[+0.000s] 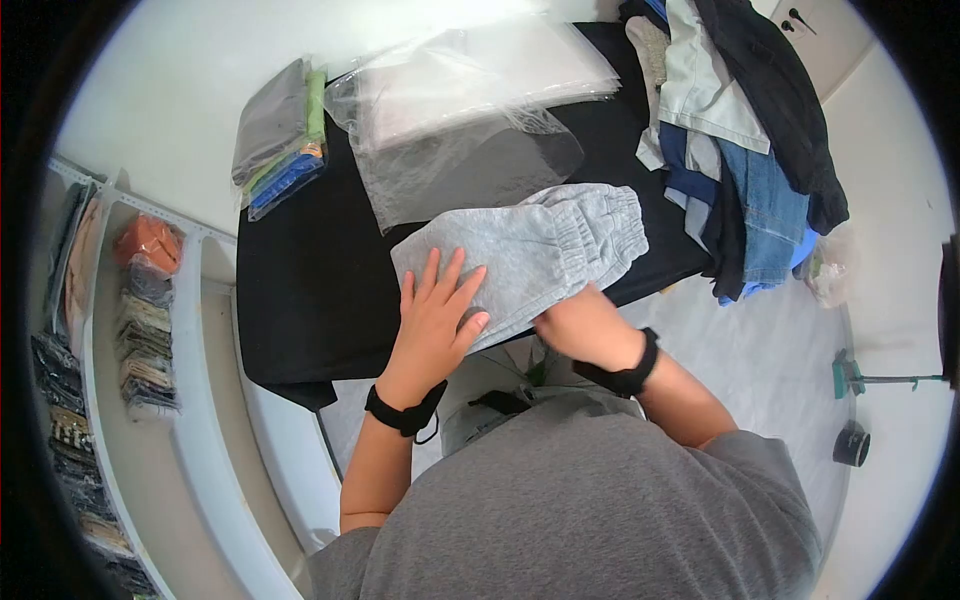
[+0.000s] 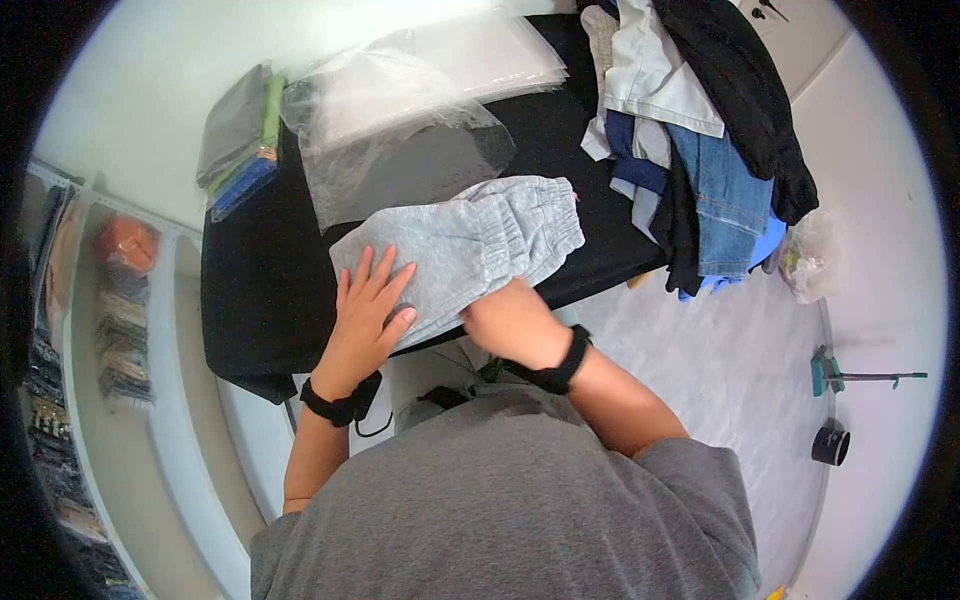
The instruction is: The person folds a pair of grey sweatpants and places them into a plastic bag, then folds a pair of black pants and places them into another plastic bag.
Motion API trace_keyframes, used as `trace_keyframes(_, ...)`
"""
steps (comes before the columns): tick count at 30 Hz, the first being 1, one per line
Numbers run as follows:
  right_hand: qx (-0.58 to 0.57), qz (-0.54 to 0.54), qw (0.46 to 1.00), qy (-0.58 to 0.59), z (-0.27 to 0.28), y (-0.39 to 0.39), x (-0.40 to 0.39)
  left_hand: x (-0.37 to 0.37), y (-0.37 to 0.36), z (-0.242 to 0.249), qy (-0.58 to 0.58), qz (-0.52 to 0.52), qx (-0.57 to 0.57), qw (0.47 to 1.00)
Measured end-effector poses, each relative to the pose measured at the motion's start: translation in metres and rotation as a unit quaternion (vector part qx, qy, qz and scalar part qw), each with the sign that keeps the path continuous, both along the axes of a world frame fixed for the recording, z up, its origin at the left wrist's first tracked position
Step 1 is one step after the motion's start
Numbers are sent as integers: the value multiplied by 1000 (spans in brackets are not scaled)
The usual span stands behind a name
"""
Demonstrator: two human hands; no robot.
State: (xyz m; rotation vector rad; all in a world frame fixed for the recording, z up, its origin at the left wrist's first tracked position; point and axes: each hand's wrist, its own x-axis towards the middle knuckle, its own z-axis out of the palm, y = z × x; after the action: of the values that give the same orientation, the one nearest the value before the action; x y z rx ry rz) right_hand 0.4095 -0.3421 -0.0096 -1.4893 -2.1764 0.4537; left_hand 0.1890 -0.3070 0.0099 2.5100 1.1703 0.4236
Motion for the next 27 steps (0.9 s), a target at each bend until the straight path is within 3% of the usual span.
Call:
trace_keyframes(1,-95,-13,995,39,-5,3,15,0,0,-1,4,0,8,1000)
trace_keyframes(3,-114,-123,952,257,-14,2,42,1,0,-2,7,2,13,1000)
trace_keyframes(4,-135,-172,788,576,18,3,27,2,0,-2,8,2,23,1000)
trace_keyframes(5,-200,-154,714,653,27,7,35,2,-1,-2,10,0,34,999)
trace_keyframes(8,-278,-168,732,598,46,18,25,3,-2,-3,34,2,55,998)
trace_keyframes(9,-172,-203,884,384,46,22,17,4,-2,-4,34,2,54,998)
trace_keyframes(10,-54,-220,964,140,46,24,12,4,-3,-6,3,15,74,997)
trace_keyframes(11,-55,-219,964,140,46,30,12,5,-5,-7,-29,28,95,995)
trace_keyframes(12,-94,-172,954,225,47,39,13,5,-12,-5,-28,30,95,995)
trace_keyframes(14,-146,-78,891,423,50,57,11,10,-35,9,-170,-166,172,956)
trace_keyframes(15,-152,-80,889,423,57,62,8,21,-47,25,-183,-251,65,948)
trace_keyframes(17,-260,-26,821,507,81,70,5,45,-43,4,-198,-302,70,930)
trace_keyframes(20,-293,-1,802,521,96,81,-1,68,-35,5,-75,-89,76,990)
trace_keyframes(21,-290,-3,802,522,99,80,-2,70,-28,-3,-75,-92,78,990)
trace_keyframes(23,-286,-6,837,466,106,77,-1,71,-19,-19,-90,104,-63,988)
trace_keyframes(27,-214,-23,874,436,94,67,6,56,-14,-26,-84,87,-39,992)
